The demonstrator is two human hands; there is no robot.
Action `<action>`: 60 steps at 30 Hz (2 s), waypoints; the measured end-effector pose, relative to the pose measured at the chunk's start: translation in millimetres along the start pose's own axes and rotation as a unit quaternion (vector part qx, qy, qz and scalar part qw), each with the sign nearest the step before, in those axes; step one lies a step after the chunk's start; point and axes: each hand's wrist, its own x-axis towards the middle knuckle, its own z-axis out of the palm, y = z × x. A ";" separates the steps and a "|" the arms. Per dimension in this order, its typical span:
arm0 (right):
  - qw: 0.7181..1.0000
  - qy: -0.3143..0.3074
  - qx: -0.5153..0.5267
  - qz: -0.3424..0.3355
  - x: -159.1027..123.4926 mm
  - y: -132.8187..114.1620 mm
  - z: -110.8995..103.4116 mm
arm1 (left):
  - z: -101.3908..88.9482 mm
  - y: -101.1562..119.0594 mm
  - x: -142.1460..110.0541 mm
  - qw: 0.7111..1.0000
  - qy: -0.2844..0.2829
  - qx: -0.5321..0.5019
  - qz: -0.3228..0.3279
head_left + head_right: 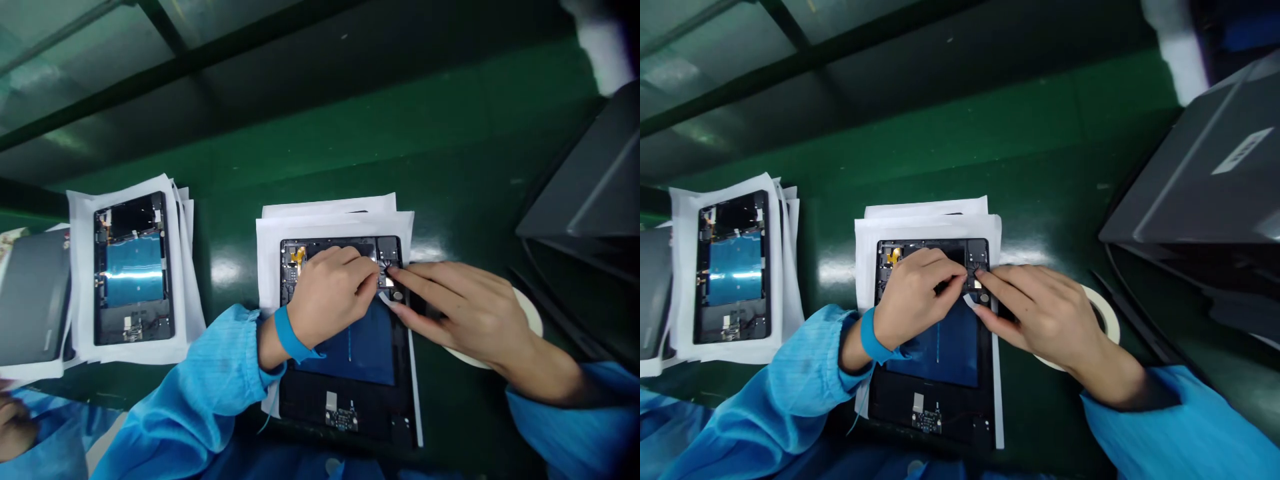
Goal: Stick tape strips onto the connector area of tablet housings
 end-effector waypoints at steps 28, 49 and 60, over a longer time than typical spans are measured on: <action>0.999 -0.031 -0.042 0.007 -2.2 -9.6 -2.1 | 7.2 -3.5 -2.9 0.999 -0.009 0.028 0.031; 0.993 0.008 -0.019 0.119 4.9 -20.2 -7.9 | 7.9 -4.6 -1.9 0.999 -0.010 0.030 0.021; 0.986 -0.003 -0.150 0.067 14.9 -24.7 -1.1 | 8.6 -5.3 -3.0 0.999 0.008 0.020 0.030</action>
